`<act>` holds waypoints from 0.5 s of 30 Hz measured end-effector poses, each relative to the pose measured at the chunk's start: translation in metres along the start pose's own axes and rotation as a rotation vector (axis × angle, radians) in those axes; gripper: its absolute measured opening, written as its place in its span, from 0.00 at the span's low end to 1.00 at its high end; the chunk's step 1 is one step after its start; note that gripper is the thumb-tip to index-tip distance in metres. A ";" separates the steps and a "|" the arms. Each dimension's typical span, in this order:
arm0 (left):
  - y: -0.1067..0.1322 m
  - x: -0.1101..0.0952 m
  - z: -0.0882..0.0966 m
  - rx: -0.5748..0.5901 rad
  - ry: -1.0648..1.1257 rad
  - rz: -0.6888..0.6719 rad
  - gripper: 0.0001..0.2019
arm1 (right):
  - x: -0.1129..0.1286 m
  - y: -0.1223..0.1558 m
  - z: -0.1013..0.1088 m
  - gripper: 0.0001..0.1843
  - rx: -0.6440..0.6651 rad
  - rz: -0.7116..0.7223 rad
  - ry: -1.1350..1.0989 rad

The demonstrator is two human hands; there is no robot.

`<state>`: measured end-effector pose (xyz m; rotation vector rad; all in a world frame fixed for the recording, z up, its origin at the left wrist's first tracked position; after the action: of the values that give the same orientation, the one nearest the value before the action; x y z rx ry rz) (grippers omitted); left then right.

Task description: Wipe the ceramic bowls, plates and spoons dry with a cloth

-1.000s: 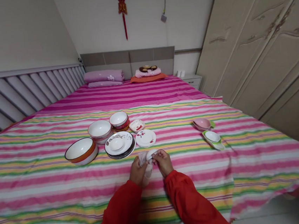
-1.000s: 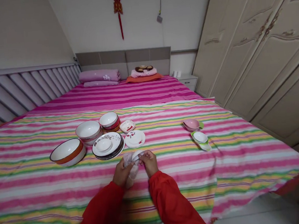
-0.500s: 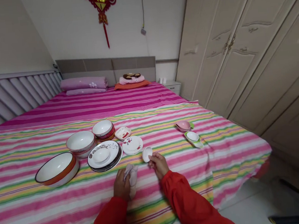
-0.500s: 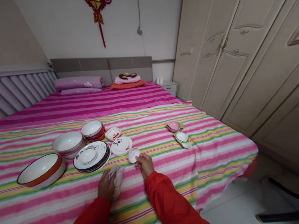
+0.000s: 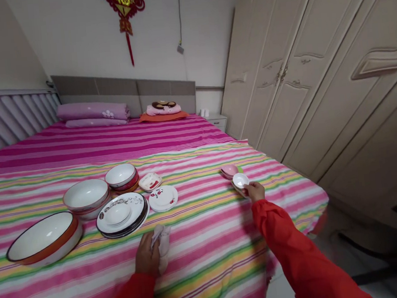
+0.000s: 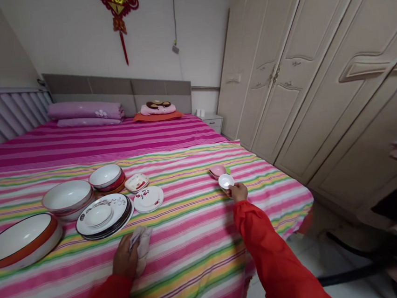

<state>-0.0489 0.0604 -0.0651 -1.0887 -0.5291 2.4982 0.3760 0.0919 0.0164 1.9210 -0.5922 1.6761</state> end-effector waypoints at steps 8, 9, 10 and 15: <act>0.002 0.004 -0.003 0.009 -0.025 -0.014 0.12 | -0.002 -0.023 0.014 0.07 -0.083 -0.117 0.206; 0.002 0.005 -0.003 0.013 -0.028 -0.016 0.12 | -0.004 -0.024 0.013 0.06 -0.080 -0.133 0.230; 0.003 0.005 -0.003 0.014 -0.031 -0.016 0.12 | -0.005 -0.026 0.012 0.04 -0.076 -0.149 0.256; 0.003 0.004 -0.003 0.011 -0.041 -0.026 0.12 | -0.011 -0.028 0.007 0.14 -0.051 -0.146 0.399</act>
<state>-0.0503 0.0605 -0.0707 -1.0218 -0.5374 2.5028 0.3969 0.1087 0.0018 1.4940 -0.3263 1.8581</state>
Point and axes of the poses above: each hand's wrist, its own y-axis away from the middle knuckle, its own z-axis out of the back of the hand, x = y × z, the point moved 2 cm from there along -y, towards the middle knuckle, and after that the axes turned 12 degrees about x, right-handed, at the moved point
